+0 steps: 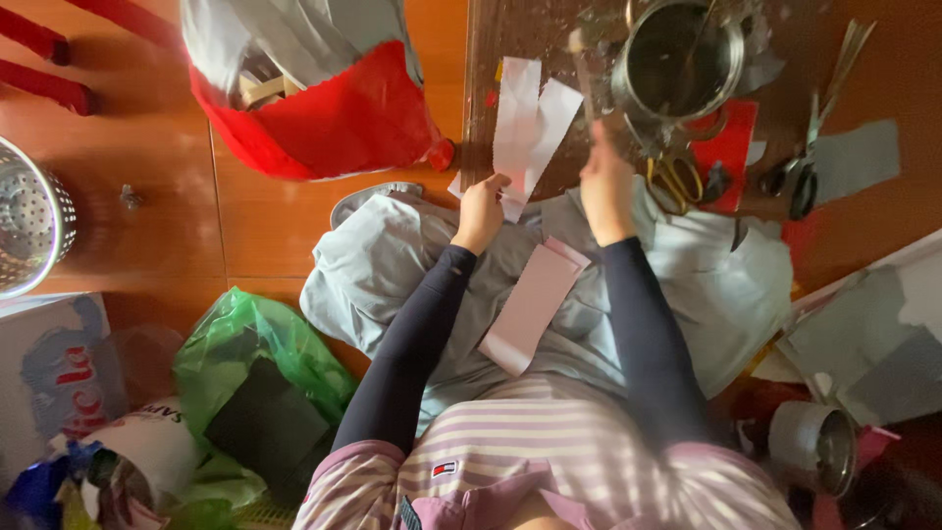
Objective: The person sits on the floor and wraps the legs and seat of a small red stool with red paper. They use scissors to cut the paper to size and apply it by hand, smoothing it over the surface. The person handles the stool, red paper, and scissors throughout the process.
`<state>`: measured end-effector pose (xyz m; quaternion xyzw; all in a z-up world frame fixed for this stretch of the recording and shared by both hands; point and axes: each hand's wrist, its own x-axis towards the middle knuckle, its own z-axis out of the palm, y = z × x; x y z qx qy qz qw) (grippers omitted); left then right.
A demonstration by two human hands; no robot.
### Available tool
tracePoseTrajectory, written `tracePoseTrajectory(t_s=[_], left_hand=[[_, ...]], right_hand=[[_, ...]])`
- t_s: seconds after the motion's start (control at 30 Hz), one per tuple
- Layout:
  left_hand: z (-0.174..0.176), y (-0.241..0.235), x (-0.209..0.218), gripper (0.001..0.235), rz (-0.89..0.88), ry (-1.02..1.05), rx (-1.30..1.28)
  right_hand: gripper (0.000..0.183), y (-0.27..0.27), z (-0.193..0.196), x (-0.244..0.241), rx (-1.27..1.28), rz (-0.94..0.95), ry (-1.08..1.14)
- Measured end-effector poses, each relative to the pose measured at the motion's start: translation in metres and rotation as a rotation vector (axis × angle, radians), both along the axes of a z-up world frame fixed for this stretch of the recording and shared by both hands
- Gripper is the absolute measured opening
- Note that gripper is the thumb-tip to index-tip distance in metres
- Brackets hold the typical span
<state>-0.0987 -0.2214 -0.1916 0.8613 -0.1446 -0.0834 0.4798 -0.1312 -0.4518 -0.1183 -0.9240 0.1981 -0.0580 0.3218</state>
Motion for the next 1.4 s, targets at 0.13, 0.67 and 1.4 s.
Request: tracePoseTrajectory(t_s=[0.13, 0.67, 1.4], left_hand=[[0.033, -0.006, 0.006, 0.019, 0.064, -0.204, 0.136], [0.293, 0.102, -0.023, 0.025, 0.152, -0.946, -0.326], [0.317, 0.223, 0.111, 0.031, 0.734, -0.472, -0.934]], right_hand=[[0.037, -0.053, 0.057, -0.008, -0.306, 0.012, -0.319], [0.017, 0.057, 0.15, 0.038, 0.536, 0.539, -0.379], [0.043, 0.167, 0.267, 0.088, 0.433, 0.409, -0.63]])
